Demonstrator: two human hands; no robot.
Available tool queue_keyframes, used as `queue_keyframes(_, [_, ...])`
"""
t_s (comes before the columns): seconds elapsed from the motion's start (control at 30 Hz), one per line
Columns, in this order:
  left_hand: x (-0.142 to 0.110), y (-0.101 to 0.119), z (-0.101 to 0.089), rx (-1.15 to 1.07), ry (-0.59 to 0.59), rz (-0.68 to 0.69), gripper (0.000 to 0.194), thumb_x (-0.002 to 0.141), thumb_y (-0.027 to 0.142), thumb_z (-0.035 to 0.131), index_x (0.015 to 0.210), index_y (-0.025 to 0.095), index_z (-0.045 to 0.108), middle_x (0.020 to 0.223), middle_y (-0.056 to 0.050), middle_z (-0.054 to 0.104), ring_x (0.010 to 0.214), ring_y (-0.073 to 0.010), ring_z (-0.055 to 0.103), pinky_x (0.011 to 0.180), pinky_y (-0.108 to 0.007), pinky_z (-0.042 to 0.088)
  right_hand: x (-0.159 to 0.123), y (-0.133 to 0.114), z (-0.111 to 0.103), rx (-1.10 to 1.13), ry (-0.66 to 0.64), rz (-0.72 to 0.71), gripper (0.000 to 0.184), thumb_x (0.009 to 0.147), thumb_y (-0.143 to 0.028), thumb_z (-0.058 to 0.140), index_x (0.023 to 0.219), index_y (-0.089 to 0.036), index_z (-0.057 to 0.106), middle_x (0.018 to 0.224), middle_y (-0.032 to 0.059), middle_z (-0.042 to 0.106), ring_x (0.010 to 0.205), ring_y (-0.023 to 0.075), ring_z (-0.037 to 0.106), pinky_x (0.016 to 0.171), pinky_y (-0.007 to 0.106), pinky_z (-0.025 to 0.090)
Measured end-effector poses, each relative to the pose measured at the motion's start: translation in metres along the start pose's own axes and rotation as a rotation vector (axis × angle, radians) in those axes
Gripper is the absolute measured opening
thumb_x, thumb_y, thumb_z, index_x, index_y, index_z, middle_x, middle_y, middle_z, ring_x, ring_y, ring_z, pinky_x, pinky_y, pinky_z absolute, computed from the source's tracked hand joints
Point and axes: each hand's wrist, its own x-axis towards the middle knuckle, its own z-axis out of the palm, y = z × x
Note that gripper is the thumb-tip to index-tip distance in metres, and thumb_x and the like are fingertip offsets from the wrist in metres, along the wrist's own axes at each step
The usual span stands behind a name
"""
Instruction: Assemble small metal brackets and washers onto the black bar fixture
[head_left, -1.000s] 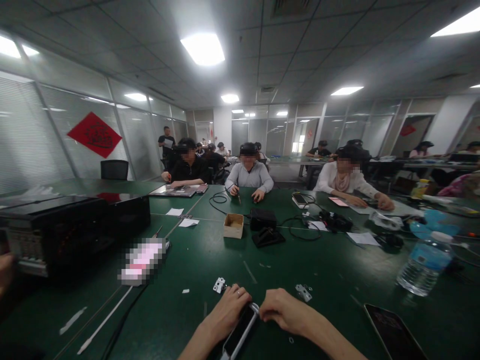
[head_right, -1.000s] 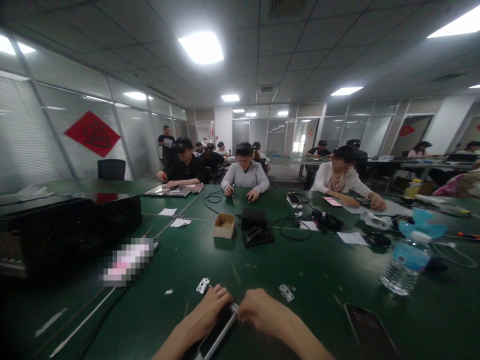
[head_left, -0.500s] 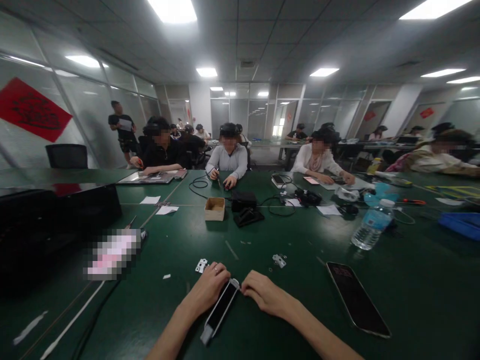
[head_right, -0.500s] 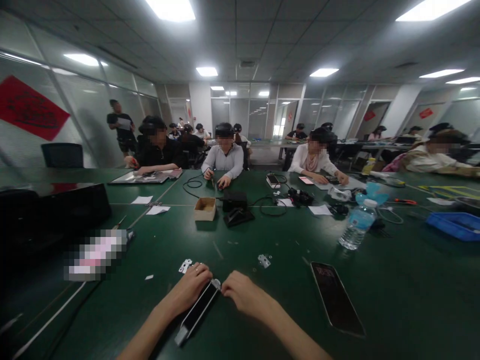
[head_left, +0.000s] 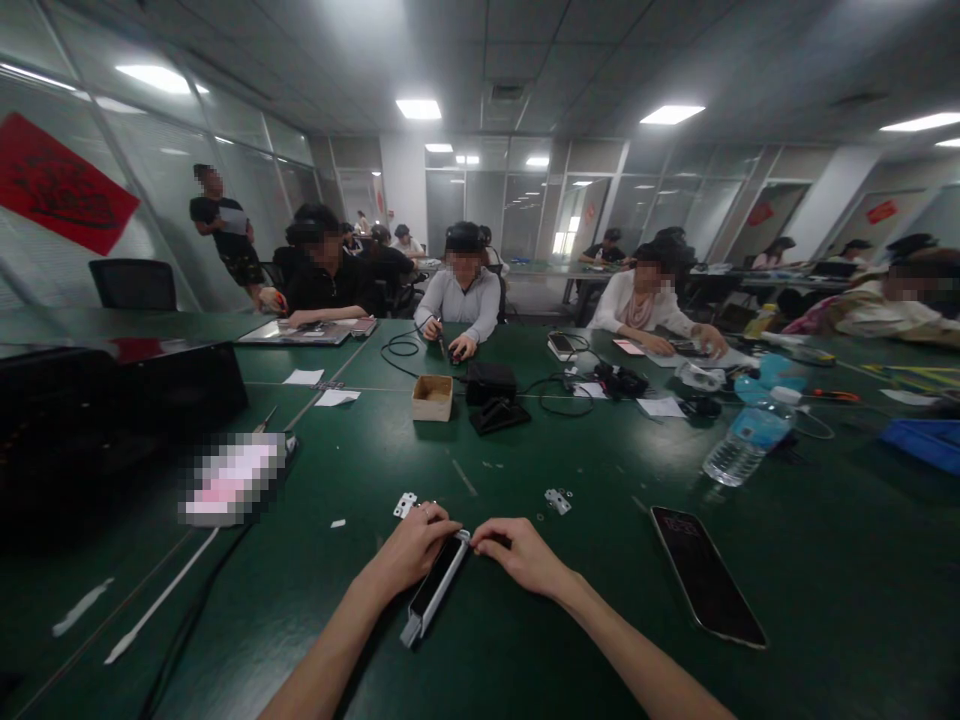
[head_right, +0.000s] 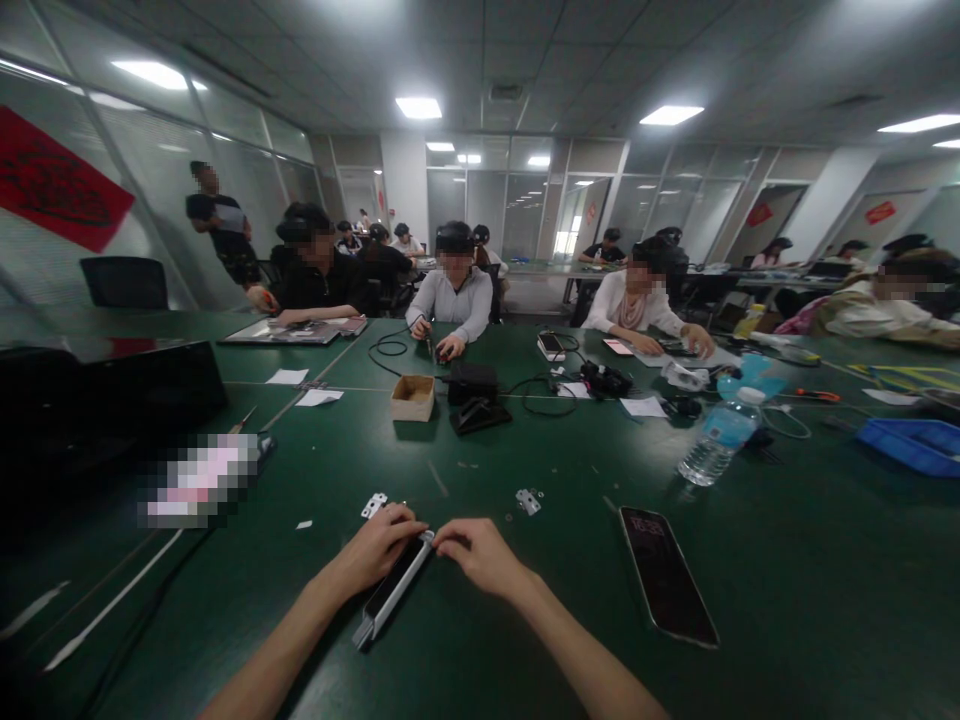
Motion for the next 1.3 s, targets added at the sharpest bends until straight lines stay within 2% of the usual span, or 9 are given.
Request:
queue_keyframes(0.17, [0.002,0.004,0.000,0.041,-0.071,-0.055,0.028,0.091,0.010,0.040,0.105,0.020,0.062,0.106,-0.008,0.060,0.094,-0.0193,0.055,0.084,-0.031,0.044,0.003,0.012,0.006,0.206,0.032,0.057,0.013,0.078,-0.028,0.063,0.082,-0.019,0.071,0.078,0.0020,0.068,0.077,0.0186,0.062,0.075,0.030,0.047])
queue_keyframes(0.3, [0.002,0.006,0.000,0.063,-0.098,-0.089,0.029,0.088,0.004,0.038,0.103,0.019,0.058,0.105,-0.007,0.060,0.093,-0.0186,0.055,0.083,-0.030,0.043,0.006,0.010,0.011,0.311,0.073,0.085,0.013,0.075,-0.029,0.065,0.079,-0.018,0.069,0.073,0.0005,0.065,0.071,0.0161,0.060,0.069,0.027,0.046])
queue_keyframes(0.43, [0.000,0.006,-0.001,0.066,-0.113,-0.114,0.029,0.088,0.004,0.038,0.106,0.020,0.055,0.104,-0.005,0.061,0.091,-0.0184,0.056,0.081,-0.029,0.043,0.008,0.002,0.014,0.346,0.124,0.077,0.014,0.075,-0.031,0.065,0.077,-0.018,0.068,0.069,-0.0002,0.063,0.065,0.0139,0.056,0.062,0.025,0.042])
queue_keyframes(0.57, [-0.001,0.007,-0.002,0.056,-0.116,-0.120,0.028,0.089,0.005,0.039,0.107,0.019,0.054,0.103,-0.005,0.060,0.091,-0.0188,0.055,0.081,-0.030,0.042,0.010,-0.001,0.014,0.324,0.120,0.091,0.014,0.074,-0.030,0.065,0.077,-0.017,0.068,0.068,0.0006,0.064,0.062,0.0137,0.055,0.059,0.025,0.041])
queue_keyframes(0.67, [-0.001,0.009,-0.003,0.039,-0.117,-0.113,0.028,0.089,0.004,0.038,0.106,0.019,0.055,0.103,-0.006,0.060,0.091,-0.0188,0.055,0.082,-0.030,0.043,0.010,0.001,0.013,0.286,0.109,0.106,0.011,0.074,-0.026,0.063,0.075,-0.016,0.068,0.066,0.0009,0.063,0.060,0.0138,0.056,0.058,0.025,0.042])
queue_keyframes(0.83, [-0.002,0.009,-0.002,0.015,-0.118,-0.096,0.027,0.089,0.003,0.039,0.106,0.017,0.055,0.103,-0.006,0.060,0.093,-0.0186,0.054,0.084,-0.029,0.043,0.011,-0.005,0.008,0.224,0.077,0.084,0.010,0.073,-0.019,0.059,0.075,-0.017,0.069,0.071,0.0017,0.067,0.070,0.0176,0.063,0.067,0.028,0.047])
queue_keyframes(1.07, [-0.005,0.000,0.006,-0.093,-0.119,-0.084,0.030,0.087,0.002,0.042,0.108,0.019,0.055,0.105,-0.005,0.059,0.098,-0.0183,0.053,0.089,-0.030,0.041,0.016,-0.036,-0.012,-0.257,-0.122,-0.018,0.021,0.077,-0.014,0.054,0.082,-0.019,0.073,0.073,0.0003,0.071,0.068,0.0143,0.063,0.065,0.022,0.044])
queue_keyframes(1.17, [-0.007,0.000,0.006,-0.136,-0.106,-0.077,0.030,0.089,0.004,0.040,0.108,0.020,0.056,0.106,-0.005,0.058,0.097,-0.0178,0.052,0.088,-0.029,0.041,0.020,-0.040,-0.018,-0.359,-0.211,-0.067,0.022,0.079,-0.015,0.053,0.087,-0.020,0.073,0.080,0.0001,0.072,0.074,0.0138,0.064,0.070,0.021,0.045])
queue_keyframes(1.3, [-0.007,0.002,0.004,-0.142,-0.123,-0.095,0.030,0.088,0.004,0.040,0.108,0.020,0.056,0.106,-0.005,0.058,0.098,-0.0184,0.052,0.088,-0.029,0.040,0.024,-0.036,-0.022,-0.428,-0.268,-0.151,0.021,0.080,-0.015,0.055,0.088,-0.022,0.074,0.085,-0.0002,0.073,0.080,0.0134,0.064,0.082,0.020,0.042])
